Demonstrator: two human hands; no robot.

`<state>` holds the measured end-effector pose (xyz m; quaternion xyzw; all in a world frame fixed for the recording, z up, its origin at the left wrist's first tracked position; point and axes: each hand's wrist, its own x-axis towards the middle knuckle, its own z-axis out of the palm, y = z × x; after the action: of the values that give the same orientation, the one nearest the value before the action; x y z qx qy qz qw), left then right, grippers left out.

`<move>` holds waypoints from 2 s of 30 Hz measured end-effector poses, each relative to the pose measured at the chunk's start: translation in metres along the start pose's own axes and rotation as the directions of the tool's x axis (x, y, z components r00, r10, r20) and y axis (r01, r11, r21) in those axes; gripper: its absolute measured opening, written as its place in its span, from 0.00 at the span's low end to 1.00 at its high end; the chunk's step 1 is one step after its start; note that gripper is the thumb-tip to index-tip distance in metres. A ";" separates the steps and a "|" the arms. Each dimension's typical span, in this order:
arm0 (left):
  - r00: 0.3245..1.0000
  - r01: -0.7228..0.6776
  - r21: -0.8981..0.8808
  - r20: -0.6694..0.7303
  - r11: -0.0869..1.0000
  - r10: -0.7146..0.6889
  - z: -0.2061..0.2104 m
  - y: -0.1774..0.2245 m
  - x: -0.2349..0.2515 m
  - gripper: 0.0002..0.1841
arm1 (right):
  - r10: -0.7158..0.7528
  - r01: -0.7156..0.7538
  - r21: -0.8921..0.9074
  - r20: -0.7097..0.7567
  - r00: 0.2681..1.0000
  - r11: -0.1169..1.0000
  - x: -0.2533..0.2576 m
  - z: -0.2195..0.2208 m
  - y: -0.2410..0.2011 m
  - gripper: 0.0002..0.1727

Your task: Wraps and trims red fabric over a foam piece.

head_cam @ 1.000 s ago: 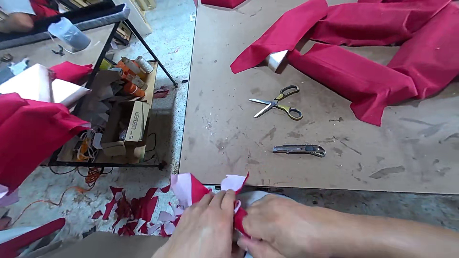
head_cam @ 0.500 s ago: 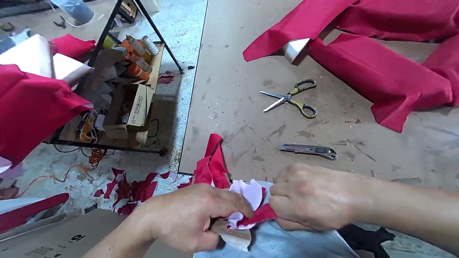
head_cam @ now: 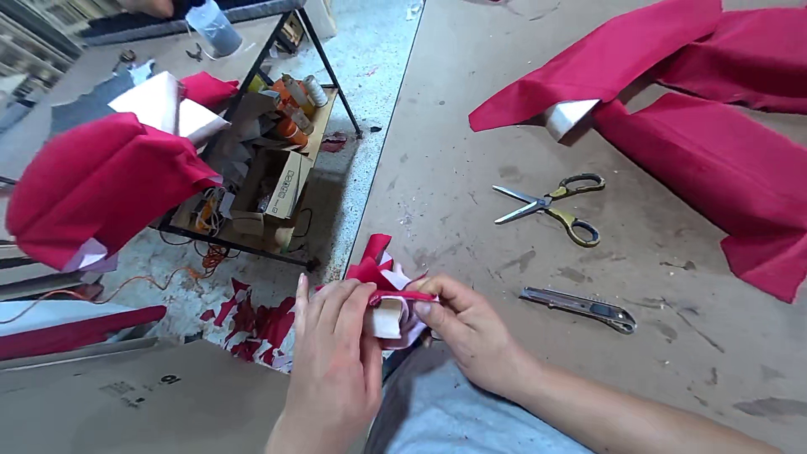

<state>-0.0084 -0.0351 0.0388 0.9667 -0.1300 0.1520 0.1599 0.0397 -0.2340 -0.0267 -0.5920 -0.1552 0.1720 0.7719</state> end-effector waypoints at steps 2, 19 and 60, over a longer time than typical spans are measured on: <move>0.996 0.028 -0.050 -0.088 0.998 -0.032 0.016 -0.002 -0.005 0.24 | -0.002 0.002 0.003 -0.037 0.999 1.000 0.007 0.008 0.003 0.09; 0.951 -0.305 -0.598 -0.235 0.741 0.202 0.014 -0.055 0.061 0.31 | -0.052 0.044 -0.041 -0.224 0.973 0.998 0.034 0.055 -0.042 0.20; 0.938 -0.278 -0.197 0.155 0.940 0.310 0.128 -0.104 0.015 0.23 | 0.072 -0.341 -0.938 -0.345 0.936 -0.058 0.030 -0.263 0.022 0.25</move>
<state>0.0689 0.0127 -0.1002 0.9286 -0.3001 0.0729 0.2056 0.1811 -0.4414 -0.1132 -0.9913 -0.0648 0.0676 0.0924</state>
